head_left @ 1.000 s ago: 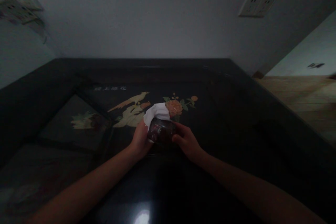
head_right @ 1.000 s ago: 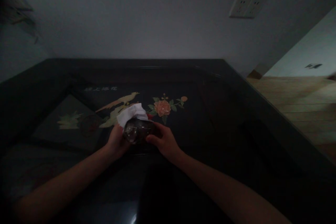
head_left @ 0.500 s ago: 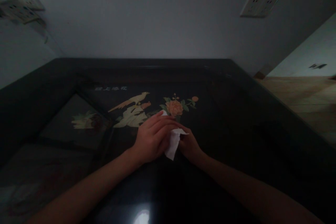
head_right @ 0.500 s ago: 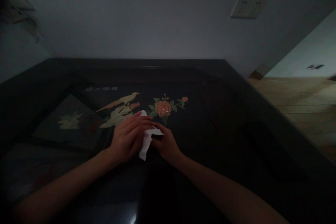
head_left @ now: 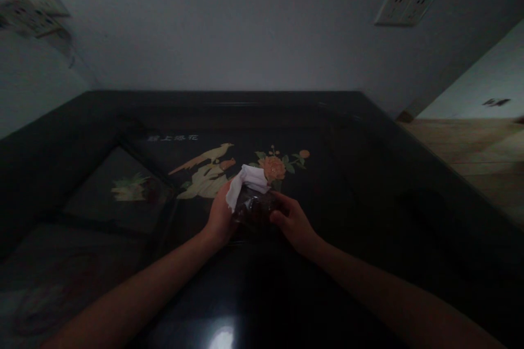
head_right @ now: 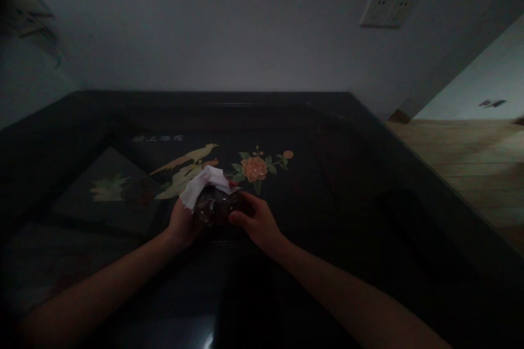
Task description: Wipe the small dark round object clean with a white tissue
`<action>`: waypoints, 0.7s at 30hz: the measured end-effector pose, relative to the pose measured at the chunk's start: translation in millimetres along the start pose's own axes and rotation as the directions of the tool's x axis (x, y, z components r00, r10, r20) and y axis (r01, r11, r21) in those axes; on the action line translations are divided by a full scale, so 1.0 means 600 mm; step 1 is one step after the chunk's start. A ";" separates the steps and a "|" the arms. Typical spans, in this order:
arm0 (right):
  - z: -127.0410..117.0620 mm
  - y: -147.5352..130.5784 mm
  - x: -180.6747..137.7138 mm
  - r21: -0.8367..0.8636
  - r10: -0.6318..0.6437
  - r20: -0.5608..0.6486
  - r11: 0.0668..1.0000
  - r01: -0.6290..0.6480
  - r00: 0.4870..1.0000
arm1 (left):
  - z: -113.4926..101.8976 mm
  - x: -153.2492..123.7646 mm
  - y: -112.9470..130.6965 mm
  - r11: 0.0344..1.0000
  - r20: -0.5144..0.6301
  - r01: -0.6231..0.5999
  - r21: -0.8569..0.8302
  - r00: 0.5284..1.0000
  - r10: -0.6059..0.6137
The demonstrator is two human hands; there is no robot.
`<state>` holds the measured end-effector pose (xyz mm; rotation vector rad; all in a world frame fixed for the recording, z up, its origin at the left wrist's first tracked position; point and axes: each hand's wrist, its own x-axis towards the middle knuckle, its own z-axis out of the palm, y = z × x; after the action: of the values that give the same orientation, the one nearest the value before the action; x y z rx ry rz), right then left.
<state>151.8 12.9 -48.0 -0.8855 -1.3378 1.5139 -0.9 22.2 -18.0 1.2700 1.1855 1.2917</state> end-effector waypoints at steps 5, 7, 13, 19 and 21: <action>0.002 0.000 0.000 0.023 -0.002 0.044 1.000 0.001 0.999 | -0.005 -0.007 -0.004 0.994 -0.042 -0.084 0.076 0.995 0.088; 0.003 0.001 0.000 0.032 0.003 0.046 0.999 -0.005 0.999 | -0.010 -0.011 0.005 0.977 0.006 -0.164 0.137 0.986 0.164; 0.009 0.003 0.001 -0.047 -0.045 -0.040 0.998 0.043 0.998 | -0.011 -0.013 0.032 0.605 0.392 -0.705 0.370 0.709 0.586; 0.008 -0.002 0.000 -0.018 0.022 -0.013 1.000 -0.022 1.000 | -0.011 -0.007 0.038 0.851 0.235 -0.443 0.282 0.892 0.386; 0.006 -0.002 0.000 0.051 0.069 0.009 0.996 -0.069 0.998 | -0.008 -0.001 0.036 0.983 0.052 -0.140 0.118 0.989 0.135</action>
<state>148.7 11.4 -46.4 -0.9023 -1.2797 1.5991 -5.7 19.5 3.3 1.4840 1.1775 1.2999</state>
